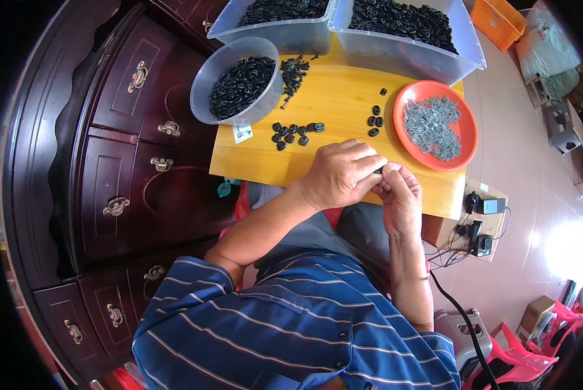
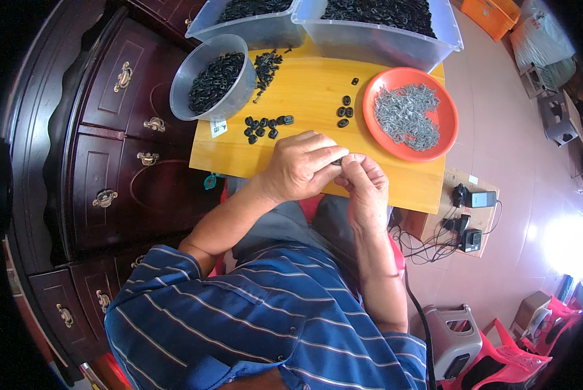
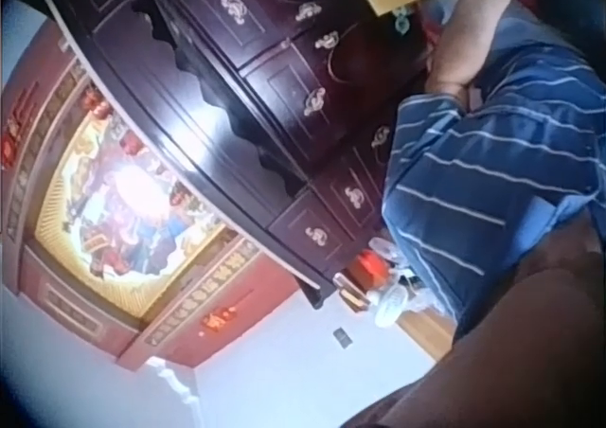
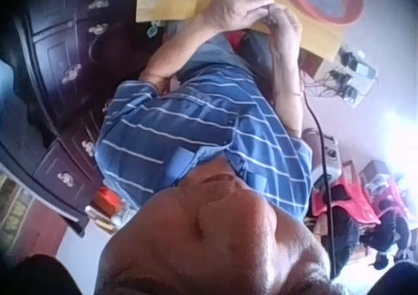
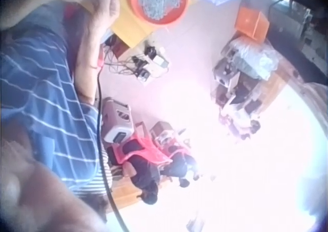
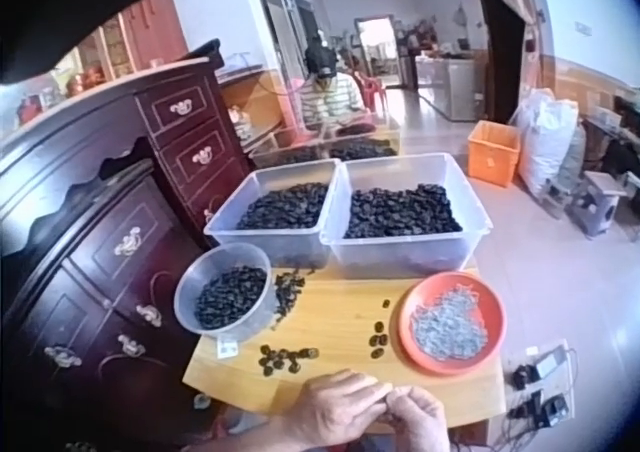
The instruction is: The person assembles plastic fasteners by inserting metal pins into black plastic clips by hand and placing the assembled pieces on the table.
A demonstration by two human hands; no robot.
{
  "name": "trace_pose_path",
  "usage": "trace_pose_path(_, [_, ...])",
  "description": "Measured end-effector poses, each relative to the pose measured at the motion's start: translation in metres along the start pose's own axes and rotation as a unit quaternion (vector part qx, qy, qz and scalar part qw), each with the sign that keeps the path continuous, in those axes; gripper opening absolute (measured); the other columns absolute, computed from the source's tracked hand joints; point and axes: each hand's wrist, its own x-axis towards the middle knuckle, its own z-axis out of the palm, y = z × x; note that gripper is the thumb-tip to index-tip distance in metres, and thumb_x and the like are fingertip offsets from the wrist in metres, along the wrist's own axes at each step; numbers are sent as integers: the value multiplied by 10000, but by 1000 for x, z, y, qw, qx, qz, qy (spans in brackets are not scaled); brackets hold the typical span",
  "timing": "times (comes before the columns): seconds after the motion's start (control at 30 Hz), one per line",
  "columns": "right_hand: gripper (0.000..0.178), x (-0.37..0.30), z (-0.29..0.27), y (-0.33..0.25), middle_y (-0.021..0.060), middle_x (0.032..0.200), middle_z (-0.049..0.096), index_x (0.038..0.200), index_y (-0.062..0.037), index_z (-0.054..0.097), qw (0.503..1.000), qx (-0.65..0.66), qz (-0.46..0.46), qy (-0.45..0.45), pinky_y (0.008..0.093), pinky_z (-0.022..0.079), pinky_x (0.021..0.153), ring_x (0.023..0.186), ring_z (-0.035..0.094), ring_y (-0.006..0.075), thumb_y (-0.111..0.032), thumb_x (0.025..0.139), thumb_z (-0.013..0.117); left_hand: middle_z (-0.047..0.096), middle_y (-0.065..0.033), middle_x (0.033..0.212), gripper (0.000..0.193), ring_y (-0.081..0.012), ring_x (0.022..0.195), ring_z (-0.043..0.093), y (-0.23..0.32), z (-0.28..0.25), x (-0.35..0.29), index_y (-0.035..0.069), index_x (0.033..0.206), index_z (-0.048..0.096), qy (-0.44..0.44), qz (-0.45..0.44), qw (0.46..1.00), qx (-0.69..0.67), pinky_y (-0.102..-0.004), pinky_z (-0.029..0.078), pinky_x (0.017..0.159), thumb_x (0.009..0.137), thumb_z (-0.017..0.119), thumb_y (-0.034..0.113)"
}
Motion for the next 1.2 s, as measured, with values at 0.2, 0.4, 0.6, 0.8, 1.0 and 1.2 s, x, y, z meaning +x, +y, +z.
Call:
trace_pose_path(0.2, [135,0,5,-3,-9,860,662,979,-50,684,999,-32,1,1,226,480,736,767,587,59,-170,1006,629,687,-111,895,236,-288,778,693,5,-4,-1,36,1032,711,-18,-53,998,-33,-375,558,670,811,764,100])
trace_pose_path(0.4, [245,-4,13,-2,51,1115,620,1197,-4,578,983,-164,-76,-21,264,488,929,985,600,101,-39,967,654,680,-112,917,226,-321,833,671,-15,-11,-20,33,1004,693,-37,-110,993,0,-405,547,727,805,758,116])
trace_pose_path(0.6, [200,-4,13,-2,27,1086,636,1149,-41,619,977,-201,-56,-45,251,466,823,936,608,108,-113,967,661,661,-114,996,211,-336,971,612,-51,-26,-38,49,1007,690,-24,-118,985,123,-444,501,855,808,728,110])
trace_pose_path(0.8, [166,-2,10,-2,23,1031,659,1125,-37,634,978,-194,-38,-64,247,473,839,933,609,100,-93,970,650,647,-99,1010,183,-326,975,596,-68,-23,-37,51,986,702,8,-105,976,189,-439,481,865,809,716,98])
trace_pose_path(1.0, [133,-3,11,-4,11,1010,658,1101,1,625,984,-166,-26,-63,217,485,845,910,601,63,-38,975,642,677,-101,914,144,-327,893,640,-78,1,-2,63,979,713,-13,-81,990,111,-442,509,814,841,709,104])
trace_pose_path(1.2, [117,-1,8,0,-11,953,641,1082,0,630,976,-199,-48,-67,213,481,764,837,584,44,-60,982,640,687,-137,897,169,-347,870,672,-106,39,57,47,974,732,-35,-120,989,79,-454,543,784,853,717,165])
